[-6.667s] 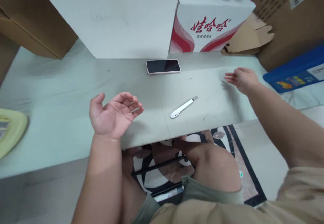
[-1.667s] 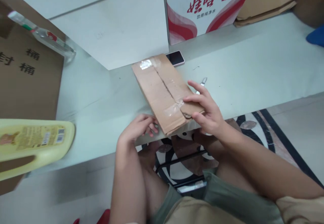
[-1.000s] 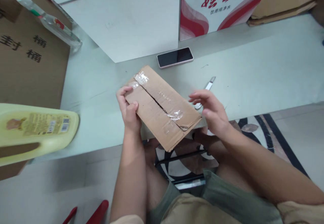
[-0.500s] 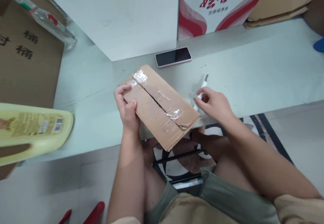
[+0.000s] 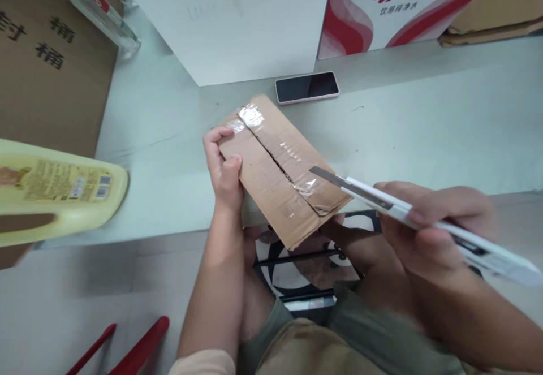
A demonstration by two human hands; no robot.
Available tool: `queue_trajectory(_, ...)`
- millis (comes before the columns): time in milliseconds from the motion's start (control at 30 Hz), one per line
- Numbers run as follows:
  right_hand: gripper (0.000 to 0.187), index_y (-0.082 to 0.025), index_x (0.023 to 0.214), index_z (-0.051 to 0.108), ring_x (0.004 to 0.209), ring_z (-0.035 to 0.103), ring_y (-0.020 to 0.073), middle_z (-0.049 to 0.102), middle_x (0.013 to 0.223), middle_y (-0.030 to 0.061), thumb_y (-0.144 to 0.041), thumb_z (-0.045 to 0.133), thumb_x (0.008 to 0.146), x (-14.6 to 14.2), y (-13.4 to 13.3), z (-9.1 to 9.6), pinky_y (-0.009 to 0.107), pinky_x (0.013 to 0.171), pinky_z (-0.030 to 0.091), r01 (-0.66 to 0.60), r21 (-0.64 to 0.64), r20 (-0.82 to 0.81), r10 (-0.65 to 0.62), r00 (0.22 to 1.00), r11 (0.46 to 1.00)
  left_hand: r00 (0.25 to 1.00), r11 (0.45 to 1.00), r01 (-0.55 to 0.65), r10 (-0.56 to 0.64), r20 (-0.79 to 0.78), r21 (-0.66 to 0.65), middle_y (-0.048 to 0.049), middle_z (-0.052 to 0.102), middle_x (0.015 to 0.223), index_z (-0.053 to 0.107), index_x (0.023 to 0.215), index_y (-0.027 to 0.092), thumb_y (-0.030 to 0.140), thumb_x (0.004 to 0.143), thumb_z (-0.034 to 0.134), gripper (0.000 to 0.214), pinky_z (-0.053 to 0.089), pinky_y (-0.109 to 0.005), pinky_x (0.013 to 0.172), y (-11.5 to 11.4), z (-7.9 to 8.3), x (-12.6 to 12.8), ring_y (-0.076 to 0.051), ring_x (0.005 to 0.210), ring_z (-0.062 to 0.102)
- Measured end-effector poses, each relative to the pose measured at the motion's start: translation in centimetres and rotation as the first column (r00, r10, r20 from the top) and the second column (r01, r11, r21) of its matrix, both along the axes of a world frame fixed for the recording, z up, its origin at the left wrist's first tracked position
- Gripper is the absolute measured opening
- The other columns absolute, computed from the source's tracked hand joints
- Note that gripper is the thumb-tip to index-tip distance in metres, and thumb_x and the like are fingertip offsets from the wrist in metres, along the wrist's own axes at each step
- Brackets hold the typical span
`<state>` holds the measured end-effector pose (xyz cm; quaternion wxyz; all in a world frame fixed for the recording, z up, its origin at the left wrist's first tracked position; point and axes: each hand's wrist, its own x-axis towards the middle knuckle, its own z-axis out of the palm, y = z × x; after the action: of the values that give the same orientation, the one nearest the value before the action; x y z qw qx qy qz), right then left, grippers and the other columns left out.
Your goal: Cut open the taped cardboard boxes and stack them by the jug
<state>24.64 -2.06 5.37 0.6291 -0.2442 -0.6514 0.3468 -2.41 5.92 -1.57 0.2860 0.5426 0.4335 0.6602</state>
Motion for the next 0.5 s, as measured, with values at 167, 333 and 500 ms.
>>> queue_trajectory(167, 0.017, -0.015, 0.098, 0.065, 0.047, 0.043, 0.0102, 0.049, 0.060, -0.0024, -0.011, 0.055, 0.085, -0.6, -0.2, 0.3, 0.028, 0.044, 0.033, -0.054, 0.208, 0.290, -0.009, 0.957, 0.977, 0.999, 1.000, 0.015, -0.016, -0.033, -0.012, -0.0053, 0.057, 0.111, 0.057, 0.114, 0.027, 0.067, 0.074, 0.073, 0.059, 0.049, -0.036, 0.085, 0.0, -0.1, -0.3, -0.023, 0.097, 0.056)
queue_trajectory(333, 0.021, -0.017, 0.093, 0.065, 0.049, 0.047, 0.0110, 0.052, 0.060, -0.0022, -0.003, 0.059, 0.079, -0.5, -1.6, 1.5, 0.029, 0.049, 0.041, 0.040, 0.254, 0.464, -0.158, 0.872, 0.966, 0.997, 1.000, -0.007, 0.006, -0.078, -0.007, -0.0054, 0.056, 0.111, 0.056, 0.114, 0.027, 0.070, 0.074, 0.070, 0.060, 0.050, -0.039, 0.090, 0.1, -0.2, -0.4, -0.024, 0.101, 0.057)
queue_trajectory(500, 0.025, -0.018, 0.095, 0.066, 0.049, 0.050, 0.0107, 0.056, 0.060, -0.0025, 0.000, 0.061, 0.078, -1.1, -2.7, 2.3, 0.027, 0.050, 0.045, 0.080, 0.258, 0.519, -0.208, 0.829, 0.963, 0.996, 0.999, -0.028, 0.025, -0.084, -0.028, -0.0055, 0.057, 0.110, 0.057, 0.112, 0.027, 0.074, 0.072, 0.069, 0.063, 0.051, -0.041, 0.091, 0.0, 0.1, -0.1, -0.025, 0.102, 0.057)
